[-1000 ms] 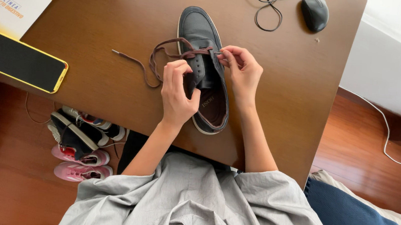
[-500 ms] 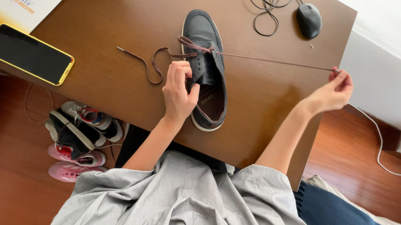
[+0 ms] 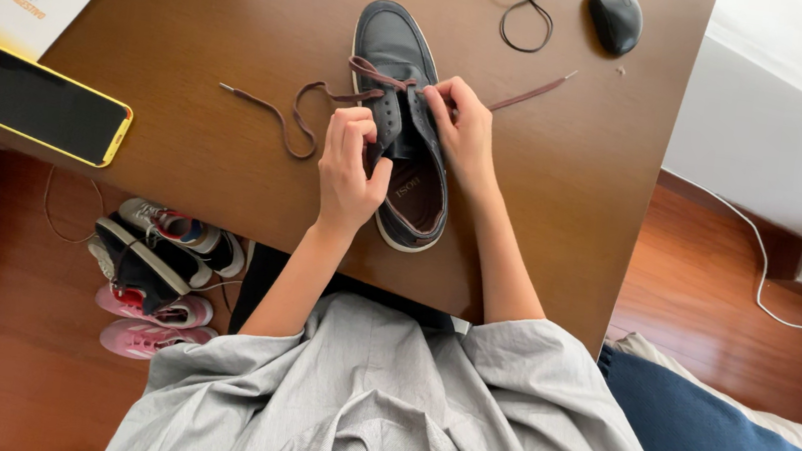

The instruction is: The person removes the laces from a dark shoe and then re-laces it by threading the laces through the eyelets and tying them. The task is performed on a wooden desk with a phone, keyboard, and mouse nearby.

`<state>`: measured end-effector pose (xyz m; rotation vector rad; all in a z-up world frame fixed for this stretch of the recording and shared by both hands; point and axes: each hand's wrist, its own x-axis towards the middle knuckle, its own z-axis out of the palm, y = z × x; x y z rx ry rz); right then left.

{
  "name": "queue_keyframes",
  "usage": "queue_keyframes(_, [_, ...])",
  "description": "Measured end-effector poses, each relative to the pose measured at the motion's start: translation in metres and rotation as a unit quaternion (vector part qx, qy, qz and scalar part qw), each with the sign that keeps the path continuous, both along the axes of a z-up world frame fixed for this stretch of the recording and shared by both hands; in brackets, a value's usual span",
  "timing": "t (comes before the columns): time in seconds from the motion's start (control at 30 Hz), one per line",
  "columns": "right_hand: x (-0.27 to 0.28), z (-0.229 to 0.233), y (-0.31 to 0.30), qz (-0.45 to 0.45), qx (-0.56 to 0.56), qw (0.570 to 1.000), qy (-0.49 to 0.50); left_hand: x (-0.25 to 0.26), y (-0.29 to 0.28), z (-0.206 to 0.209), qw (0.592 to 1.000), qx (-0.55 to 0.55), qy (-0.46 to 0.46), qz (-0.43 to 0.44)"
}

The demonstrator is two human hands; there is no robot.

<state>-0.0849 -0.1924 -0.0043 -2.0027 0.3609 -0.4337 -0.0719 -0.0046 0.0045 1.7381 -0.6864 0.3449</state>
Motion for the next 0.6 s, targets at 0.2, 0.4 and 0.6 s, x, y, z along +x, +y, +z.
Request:
queue_keyframes(0.2, [0.000,-0.027,-0.020,0.053,0.326,0.943,-0.046,-0.005,-0.001,0.001,1.000,-0.015,0.013,0.014])
queue_keyframes(0.4, [-0.004,-0.029,-0.066,-0.106,0.471,0.860,-0.167,-0.009,-0.003,0.001,0.999,-0.016,0.016,0.032])
queue_keyframes(0.6, [-0.024,-0.025,-0.103,-0.155,0.397,0.866,-0.262,-0.010,-0.004,-0.004,0.999,-0.015,0.020,0.038])
